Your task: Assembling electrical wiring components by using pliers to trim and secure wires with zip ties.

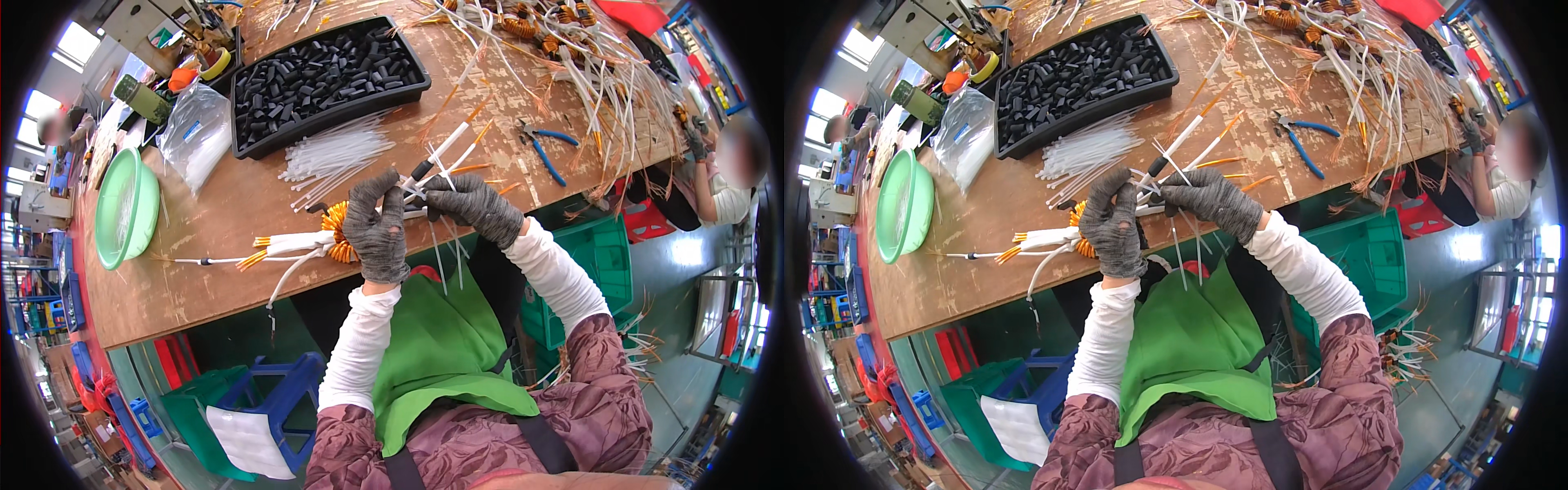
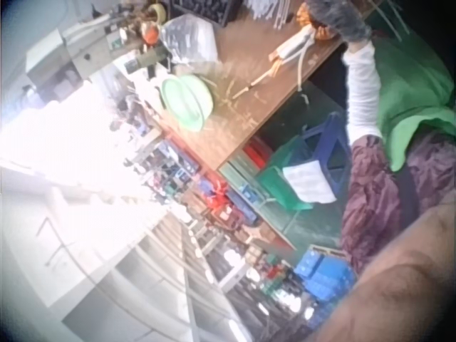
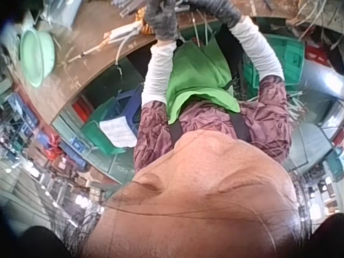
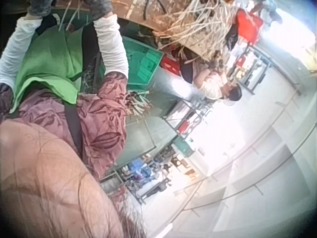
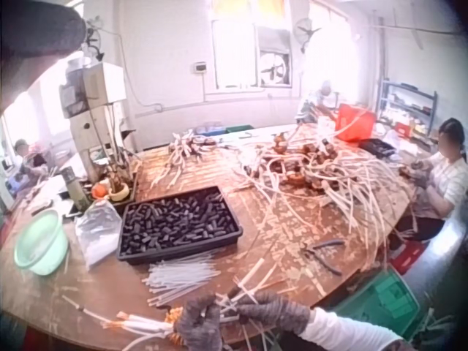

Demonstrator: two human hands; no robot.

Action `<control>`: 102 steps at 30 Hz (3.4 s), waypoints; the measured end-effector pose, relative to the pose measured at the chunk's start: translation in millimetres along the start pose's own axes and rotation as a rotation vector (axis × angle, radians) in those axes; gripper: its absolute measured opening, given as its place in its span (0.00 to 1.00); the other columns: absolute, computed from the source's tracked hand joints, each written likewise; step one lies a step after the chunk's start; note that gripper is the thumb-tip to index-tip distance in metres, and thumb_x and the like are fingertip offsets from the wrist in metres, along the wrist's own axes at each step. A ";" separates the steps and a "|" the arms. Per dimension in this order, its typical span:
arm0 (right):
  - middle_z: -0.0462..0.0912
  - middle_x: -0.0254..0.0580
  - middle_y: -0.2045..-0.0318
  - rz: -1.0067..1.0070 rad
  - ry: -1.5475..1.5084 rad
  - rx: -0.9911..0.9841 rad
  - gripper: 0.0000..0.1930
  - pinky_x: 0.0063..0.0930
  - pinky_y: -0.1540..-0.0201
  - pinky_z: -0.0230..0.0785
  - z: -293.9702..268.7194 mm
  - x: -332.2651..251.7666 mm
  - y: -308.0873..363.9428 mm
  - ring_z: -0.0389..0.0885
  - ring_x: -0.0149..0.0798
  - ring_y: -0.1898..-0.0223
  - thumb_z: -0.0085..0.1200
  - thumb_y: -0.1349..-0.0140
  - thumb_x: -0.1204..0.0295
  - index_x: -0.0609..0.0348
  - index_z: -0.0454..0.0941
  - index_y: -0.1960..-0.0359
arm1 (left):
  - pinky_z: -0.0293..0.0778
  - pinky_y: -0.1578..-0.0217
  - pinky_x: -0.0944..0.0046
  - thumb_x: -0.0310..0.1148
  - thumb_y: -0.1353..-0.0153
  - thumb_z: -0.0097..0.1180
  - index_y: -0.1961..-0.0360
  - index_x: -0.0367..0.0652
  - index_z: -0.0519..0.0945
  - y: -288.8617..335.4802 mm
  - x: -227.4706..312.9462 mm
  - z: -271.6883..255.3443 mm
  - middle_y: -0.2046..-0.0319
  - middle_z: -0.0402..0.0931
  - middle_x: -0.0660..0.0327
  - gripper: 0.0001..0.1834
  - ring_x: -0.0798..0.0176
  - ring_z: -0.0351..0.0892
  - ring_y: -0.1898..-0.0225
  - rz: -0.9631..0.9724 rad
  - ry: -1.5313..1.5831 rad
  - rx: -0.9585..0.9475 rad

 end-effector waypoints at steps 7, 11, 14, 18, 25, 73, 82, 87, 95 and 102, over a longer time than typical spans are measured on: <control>0.80 0.33 0.75 0.040 -0.032 0.017 0.11 0.16 0.67 0.66 -1.9 0.5 0.7 0.74 0.22 0.71 0.52 0.39 0.66 0.61 0.79 0.64 | 0.72 0.60 0.72 0.18 0.46 0.55 0.60 0.36 0.79 -1.4 -3.9 -3.6 0.65 0.78 0.62 0.11 0.71 0.76 0.64 0.003 -0.017 -0.020; 0.80 0.32 0.75 0.008 0.018 0.003 0.11 0.17 0.66 0.66 -1.3 -0.2 0.0 0.74 0.22 0.71 0.53 0.40 0.65 0.61 0.79 0.64 | 0.72 0.59 0.73 0.19 0.46 0.55 0.61 0.36 0.79 -2.5 -2.0 -3.4 0.65 0.78 0.62 0.11 0.71 0.75 0.63 -0.057 0.003 0.027; 0.80 0.33 0.75 0.031 0.006 0.011 0.11 0.17 0.66 0.67 -0.8 -1.0 0.9 0.74 0.23 0.71 0.53 0.40 0.65 0.61 0.79 0.64 | 0.72 0.59 0.69 0.18 0.47 0.56 0.64 0.36 0.79 -1.9 -0.6 -1.6 0.65 0.78 0.61 0.09 0.68 0.76 0.63 -0.030 0.007 0.018; 0.80 0.33 0.74 0.007 0.028 0.009 0.11 0.18 0.64 0.67 -0.1 -0.8 0.4 0.75 0.23 0.70 0.53 0.40 0.66 0.62 0.79 0.64 | 0.72 0.60 0.68 0.18 0.47 0.56 0.64 0.37 0.79 0.4 -1.9 -2.1 0.67 0.78 0.60 0.09 0.67 0.75 0.63 -0.070 0.022 0.018; 0.81 0.33 0.71 -0.245 -0.004 0.003 0.12 0.21 0.63 0.68 4.5 -2.5 5.9 0.76 0.25 0.68 0.57 0.43 0.67 0.62 0.79 0.61 | 0.69 0.65 0.65 0.19 0.51 0.58 0.64 0.40 0.80 5.3 16.1 8.4 0.71 0.75 0.59 0.11 0.63 0.73 0.68 0.196 -0.168 -0.169; 0.79 0.33 0.76 -0.131 0.265 -0.251 0.17 0.18 0.73 0.67 11.8 -60.9 18.6 0.74 0.23 0.77 0.50 0.38 0.58 0.59 0.76 0.58 | 0.69 0.68 0.72 0.28 0.46 0.60 0.68 0.36 0.79 -25.0 43.3 14.8 0.73 0.77 0.64 0.06 0.72 0.74 0.70 -0.209 0.070 -0.429; 0.81 0.36 0.70 -0.332 -0.058 0.088 0.18 0.18 0.70 0.72 0.1 -51.9 12.5 0.78 0.26 0.74 0.41 0.33 0.59 0.63 0.75 0.57 | 0.66 0.71 0.66 0.32 0.47 0.59 0.71 0.43 0.79 -88.3 71.1 -38.4 0.77 0.73 0.66 0.05 0.68 0.72 0.72 0.280 -0.274 -0.071; 0.80 0.36 0.73 -0.189 0.006 -0.071 0.18 0.17 0.72 0.72 -8.5 -51.5 15.5 0.78 0.25 0.74 0.39 0.33 0.61 0.63 0.75 0.58 | 0.66 0.71 0.55 0.36 0.54 0.61 0.71 0.46 0.80 -142.1 82.0 -14.3 0.75 0.74 0.60 0.09 0.57 0.73 0.70 0.717 -1.308 -0.558; 0.80 0.36 0.73 -0.157 0.075 -0.239 0.17 0.18 0.73 0.71 18.5 -50.4 12.1 0.77 0.25 0.75 0.43 0.34 0.60 0.63 0.75 0.59 | 0.72 0.64 0.68 0.38 0.43 0.58 0.58 0.36 0.78 -66.3 79.4 27.2 0.68 0.79 0.60 0.17 0.69 0.75 0.67 -0.082 -0.173 -0.887; 0.79 0.41 0.73 0.010 -0.086 -0.051 0.16 0.22 0.71 0.74 -5.8 -27.2 13.7 0.79 0.30 0.74 0.48 0.37 0.61 0.63 0.75 0.59 | 0.67 0.71 0.73 0.38 0.37 0.50 0.66 0.37 0.81 -107.1 49.1 -13.9 0.76 0.78 0.63 0.14 0.72 0.73 0.74 -0.024 -0.191 -0.179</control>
Point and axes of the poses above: each hand's wrist, its own y-axis away from the middle knuckle, its own z-axis out of the palm, x = y × z, the point moved 4 cm from there along -y, towards the middle knuckle
